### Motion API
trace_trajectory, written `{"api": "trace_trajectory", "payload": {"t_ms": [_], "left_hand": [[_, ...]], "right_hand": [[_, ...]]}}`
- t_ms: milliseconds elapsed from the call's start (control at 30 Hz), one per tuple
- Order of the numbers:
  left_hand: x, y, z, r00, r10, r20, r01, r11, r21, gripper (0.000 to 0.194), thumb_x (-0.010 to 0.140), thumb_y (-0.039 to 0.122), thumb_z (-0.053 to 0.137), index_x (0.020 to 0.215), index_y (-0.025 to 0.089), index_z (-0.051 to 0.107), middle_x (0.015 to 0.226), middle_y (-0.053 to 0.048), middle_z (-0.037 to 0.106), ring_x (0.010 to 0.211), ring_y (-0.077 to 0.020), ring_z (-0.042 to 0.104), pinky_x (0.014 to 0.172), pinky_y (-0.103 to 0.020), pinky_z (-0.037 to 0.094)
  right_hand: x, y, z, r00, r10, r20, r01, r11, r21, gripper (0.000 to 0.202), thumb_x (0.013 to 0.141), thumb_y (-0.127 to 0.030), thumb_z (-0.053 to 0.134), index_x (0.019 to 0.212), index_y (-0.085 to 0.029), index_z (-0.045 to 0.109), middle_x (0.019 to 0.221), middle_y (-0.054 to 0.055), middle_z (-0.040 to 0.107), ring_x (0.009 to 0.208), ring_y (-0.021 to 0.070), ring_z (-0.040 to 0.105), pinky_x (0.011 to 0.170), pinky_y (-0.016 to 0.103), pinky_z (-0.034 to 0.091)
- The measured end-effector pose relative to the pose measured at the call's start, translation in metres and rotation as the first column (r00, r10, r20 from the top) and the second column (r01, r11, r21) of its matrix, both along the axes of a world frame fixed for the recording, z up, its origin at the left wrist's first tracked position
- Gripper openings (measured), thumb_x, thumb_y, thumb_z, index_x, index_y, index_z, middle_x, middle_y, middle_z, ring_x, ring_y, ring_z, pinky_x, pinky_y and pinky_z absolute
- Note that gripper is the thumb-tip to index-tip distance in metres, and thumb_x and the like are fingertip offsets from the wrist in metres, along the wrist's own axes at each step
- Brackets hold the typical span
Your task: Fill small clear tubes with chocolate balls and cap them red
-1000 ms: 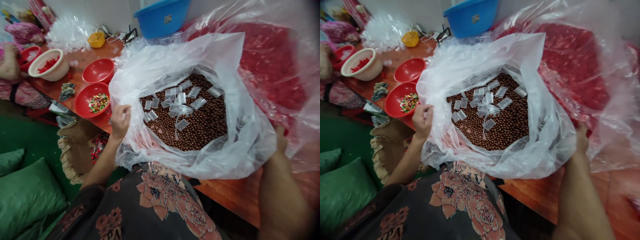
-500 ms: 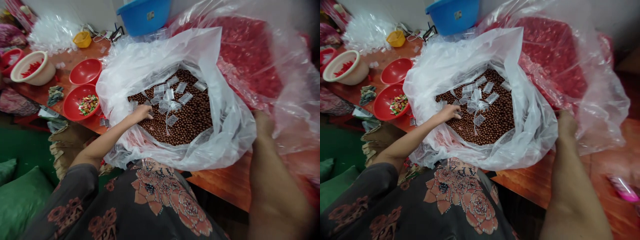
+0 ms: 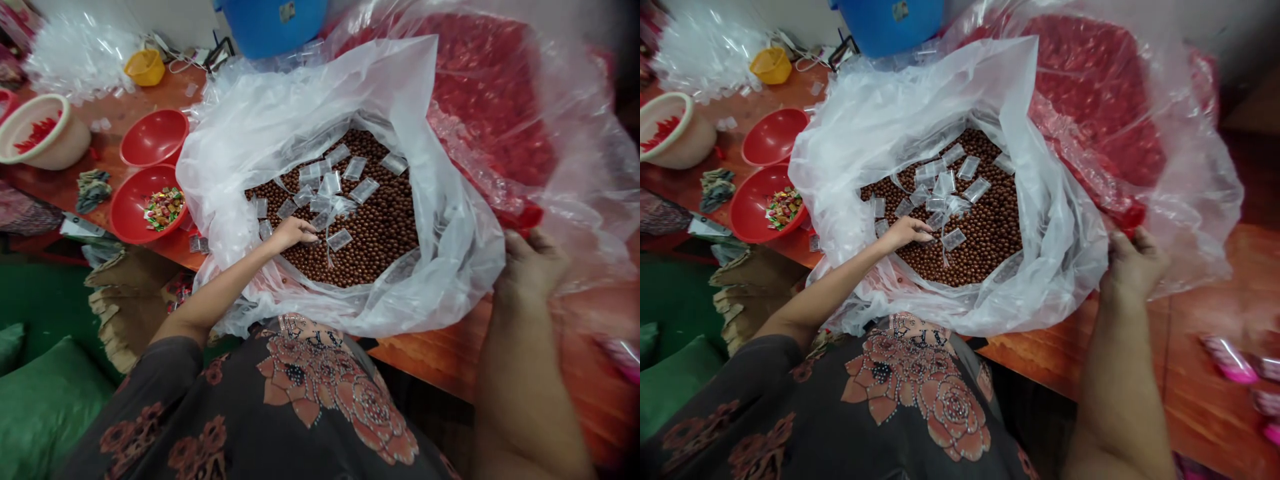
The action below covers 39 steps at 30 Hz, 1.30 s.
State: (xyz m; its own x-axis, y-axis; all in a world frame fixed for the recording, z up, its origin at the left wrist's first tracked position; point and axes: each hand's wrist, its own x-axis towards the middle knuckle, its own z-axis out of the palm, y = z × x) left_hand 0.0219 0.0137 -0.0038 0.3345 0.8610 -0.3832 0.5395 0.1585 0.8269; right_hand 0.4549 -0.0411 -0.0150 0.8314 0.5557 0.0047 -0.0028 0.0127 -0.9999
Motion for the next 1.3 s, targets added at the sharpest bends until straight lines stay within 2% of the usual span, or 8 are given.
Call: {"api": "trace_trajectory", "payload": {"t_ms": [100,233,400,533,733,967,1100,1300], "left_hand": [[0.004,-0.003,-0.002,0.999,-0.008,0.033,0.011,0.996,-0.085,0.033,0.062,0.028,0.082,0.091,0.012,0.076,0.077,-0.003,0.072,0.069,-0.0138,0.062,0.067,-0.026,0.050],[0.007,-0.008,-0.004,0.991,0.004,0.137,0.029,0.972,-0.235,0.035,0.060,0.020,0.084,0.092,0.012,0.071,0.070,-0.001,0.068,0.058,-0.0113,0.059,0.053,-0.023,0.049],[0.006,-0.019,-0.001,0.971,0.065,0.229,0.024,0.930,-0.366,0.035,0.058,0.013,0.085,0.087,0.013,0.066,0.071,-0.001,0.066,0.059,-0.0117,0.062,0.053,-0.025,0.053],[0.010,-0.032,0.009,0.939,0.144,0.311,0.010,0.896,-0.445,0.041,0.060,0.010,0.083,0.098,0.014,0.068,0.076,-0.001,0.067,0.066,-0.0122,0.065,0.055,-0.024,0.056],[0.017,-0.056,0.038,0.863,0.244,0.442,0.011,0.866,-0.500,0.036,0.065,0.006,0.079,0.099,0.013,0.068,0.084,-0.002,0.069,0.073,-0.0114,0.066,0.063,-0.026,0.058],[0.025,-0.081,0.055,0.778,0.315,0.544,-0.010,0.872,-0.489,0.033,0.069,0.004,0.075,0.100,0.011,0.066,0.083,-0.002,0.069,0.068,-0.0094,0.065,0.072,-0.030,0.057],[0.028,-0.087,0.059,0.758,0.304,0.578,-0.019,0.895,-0.445,0.033,0.070,0.008,0.075,0.101,0.011,0.066,0.086,-0.003,0.070,0.070,-0.0101,0.066,0.075,-0.029,0.055],[0.028,-0.094,0.065,0.763,0.274,0.586,0.005,0.903,-0.429,0.031,0.073,0.015,0.074,0.104,0.011,0.068,0.091,-0.005,0.070,0.071,-0.0097,0.066,0.073,-0.028,0.055]], "right_hand": [[-0.017,-0.027,0.022,0.998,-0.023,0.057,0.019,0.996,0.083,0.013,0.080,-0.013,0.051,0.071,-0.019,0.057,0.062,0.000,0.057,0.041,0.0067,0.039,0.048,0.026,0.030],[-0.058,-0.063,0.060,0.989,0.117,0.089,-0.137,0.952,0.273,0.018,0.081,-0.033,0.058,0.091,-0.020,0.063,0.082,0.008,0.069,0.051,0.0107,0.053,0.050,0.026,0.036],[-0.119,-0.087,0.087,0.950,0.313,0.002,-0.304,0.919,0.252,0.028,0.073,-0.034,0.073,0.095,-0.018,0.067,0.090,0.005,0.070,0.063,0.0112,0.062,0.057,0.027,0.049],[-0.154,-0.092,0.083,0.881,0.468,-0.071,-0.443,0.867,0.228,0.027,0.074,-0.033,0.075,0.097,-0.020,0.070,0.083,0.000,0.066,0.066,0.0117,0.065,0.062,0.029,0.056],[-0.179,-0.088,0.062,0.713,0.689,-0.128,-0.685,0.724,0.085,0.027,0.079,-0.034,0.073,0.105,-0.027,0.068,0.095,-0.001,0.066,0.080,0.0092,0.065,0.071,0.024,0.057],[-0.194,-0.078,0.058,0.622,0.777,-0.096,-0.776,0.628,0.053,0.053,0.079,-0.032,0.072,0.128,-0.038,0.054,0.102,-0.002,0.062,0.095,0.0114,0.064,0.076,0.025,0.058],[-0.196,-0.076,0.061,0.541,0.830,-0.137,-0.834,0.550,0.035,0.048,0.086,-0.035,0.064,0.132,-0.038,0.054,0.106,0.000,0.062,0.087,0.0110,0.065,0.073,0.027,0.059],[-0.197,-0.080,0.062,0.529,0.828,-0.188,-0.839,0.543,0.032,0.036,0.084,-0.036,0.067,0.120,-0.035,0.065,0.119,0.000,0.065,0.078,0.0086,0.062,0.066,0.025,0.058]]}}
